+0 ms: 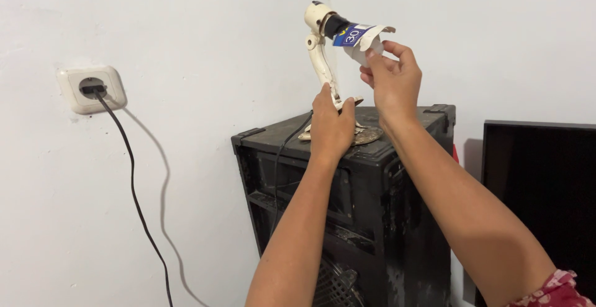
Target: The person repeatedly picks up light bulbs from a desk and screws them into a clamp lamp to test if they light up. After testing, the bulbs are removed and placed back on the desk. This cycle is repeated with several different bulbs.
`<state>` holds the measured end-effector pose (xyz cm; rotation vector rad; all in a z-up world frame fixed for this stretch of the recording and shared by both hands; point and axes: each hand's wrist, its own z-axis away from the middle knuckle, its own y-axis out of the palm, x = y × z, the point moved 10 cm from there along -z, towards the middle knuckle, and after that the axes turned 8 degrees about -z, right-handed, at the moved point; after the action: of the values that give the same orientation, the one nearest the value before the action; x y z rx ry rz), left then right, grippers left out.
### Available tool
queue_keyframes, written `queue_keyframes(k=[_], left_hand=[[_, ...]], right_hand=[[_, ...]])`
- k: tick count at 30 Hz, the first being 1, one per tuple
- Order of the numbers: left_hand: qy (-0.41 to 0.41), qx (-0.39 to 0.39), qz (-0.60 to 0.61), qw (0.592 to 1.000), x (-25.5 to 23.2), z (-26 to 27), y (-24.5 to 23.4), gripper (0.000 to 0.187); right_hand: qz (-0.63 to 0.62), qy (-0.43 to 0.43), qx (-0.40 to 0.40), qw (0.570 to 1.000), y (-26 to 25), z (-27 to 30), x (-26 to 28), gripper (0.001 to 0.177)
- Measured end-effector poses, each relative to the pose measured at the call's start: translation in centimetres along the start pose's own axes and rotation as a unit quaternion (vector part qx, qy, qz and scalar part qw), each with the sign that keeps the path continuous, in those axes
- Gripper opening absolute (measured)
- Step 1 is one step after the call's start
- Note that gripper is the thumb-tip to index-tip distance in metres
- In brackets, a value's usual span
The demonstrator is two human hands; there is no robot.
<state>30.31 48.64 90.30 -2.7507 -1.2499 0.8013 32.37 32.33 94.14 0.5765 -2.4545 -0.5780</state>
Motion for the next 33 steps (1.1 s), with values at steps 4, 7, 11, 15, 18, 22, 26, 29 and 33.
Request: queue_keyframes(k=[4,7,11,15,18,22,26,29,33], left_hand=[[-0.009,0.004,-0.004,1.000,0.0,0.1,-0.1,0.071],[-0.003,0.007,-0.004,1.000,-0.1,0.2,-0.2,0.071],[-0.017,0.008,-0.003,1.000,-0.2,0.3,-0.4,0.071],[-0.034,0.018,0.002,0.999,-0.4,0.4,-0.6,0.072],[-0.052,0.028,-0.002,0.998,-0.6,0.5,-1.0,0.073],[-0.045,0.020,-0.008,0.999,-0.4,0.4,-0.8,0.073],[-0.047,0.021,-0.017,0.999,-0.2,0.3,-0.6,0.073],[-0.047,0.023,-0.020,0.998,-0.3,0.4,-0.8,0.073],[-0.053,0.026,-0.026,0.998,-0.1,0.4,-0.6,0.073]], right_hand=[[0.049,-0.081,0.026,0.995,-0.3,-0.6,0.1,0.045],[0.051,-0.080,0.022,0.995,-0.1,-0.4,0.6,0.048],[0.021,0.000,0.007,1.000,0.6,0.3,0.6,0.045],[0.021,0.004,0.001,1.000,0.5,0.0,0.0,0.042],[0.044,-0.044,0.028,0.998,0.9,0.4,0.9,0.050],[0.024,-0.006,0.018,1.000,0.3,-0.2,-0.2,0.047],[0.048,-0.049,-0.006,0.998,0.1,-0.3,1.1,0.043],[0.039,-0.075,0.005,0.996,0.6,0.2,2.3,0.046],[0.032,-0.125,0.045,0.991,0.5,-0.2,1.7,0.046]])
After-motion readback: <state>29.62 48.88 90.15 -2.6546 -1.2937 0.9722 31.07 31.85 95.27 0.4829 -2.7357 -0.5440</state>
